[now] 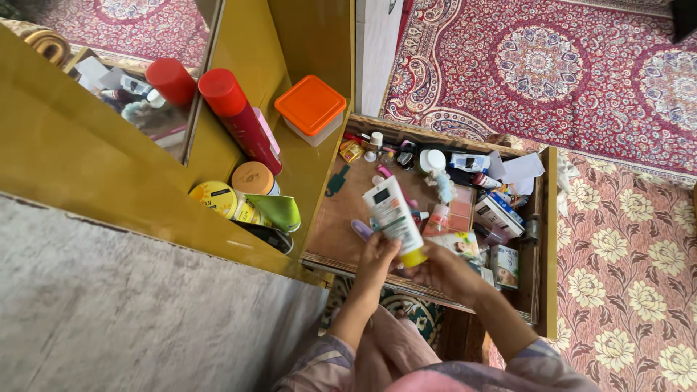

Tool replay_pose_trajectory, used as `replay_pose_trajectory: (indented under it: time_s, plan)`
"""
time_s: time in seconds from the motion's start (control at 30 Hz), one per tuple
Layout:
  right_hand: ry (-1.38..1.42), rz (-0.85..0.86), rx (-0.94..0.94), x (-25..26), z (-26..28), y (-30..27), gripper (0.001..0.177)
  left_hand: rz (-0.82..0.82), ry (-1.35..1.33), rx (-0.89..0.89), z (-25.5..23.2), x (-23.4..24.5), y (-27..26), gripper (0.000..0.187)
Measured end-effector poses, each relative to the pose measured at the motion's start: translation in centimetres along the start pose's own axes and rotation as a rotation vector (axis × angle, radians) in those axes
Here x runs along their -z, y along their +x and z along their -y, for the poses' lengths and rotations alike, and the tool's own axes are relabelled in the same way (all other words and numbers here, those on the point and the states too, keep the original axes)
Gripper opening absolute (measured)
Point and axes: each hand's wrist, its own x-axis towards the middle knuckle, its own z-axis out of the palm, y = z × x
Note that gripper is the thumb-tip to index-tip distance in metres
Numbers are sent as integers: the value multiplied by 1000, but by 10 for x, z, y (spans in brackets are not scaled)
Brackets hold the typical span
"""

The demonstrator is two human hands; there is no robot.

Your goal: The person opens a cluttered dresser drawer and systematically moves various toiletries and personal care items from inside the drawer to the top surface of the dresser. They handle items one by one, including bottles, tubes, boxes, and small containers, placing them on the dresser top.

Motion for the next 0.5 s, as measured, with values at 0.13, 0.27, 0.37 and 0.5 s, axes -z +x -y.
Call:
replay_pose_trajectory:
  time_s: [0.13,0.27,0.37,0.5]
  plan:
    - [-202,-15,10,-39,13,-9,53,-40,12,-145,-31,-7,-14,47]
    - [-550,105,134,-55,24,0,53,-51,-6,-237,-51,-9,-25,43]
    - [-607,14,103,-65,23,14,51,-53,-18,-311,-57,-8,-29,42]
    - [-602,-30,290,-75,8,51,45,-56,110,-459,-63,10,-32,49]
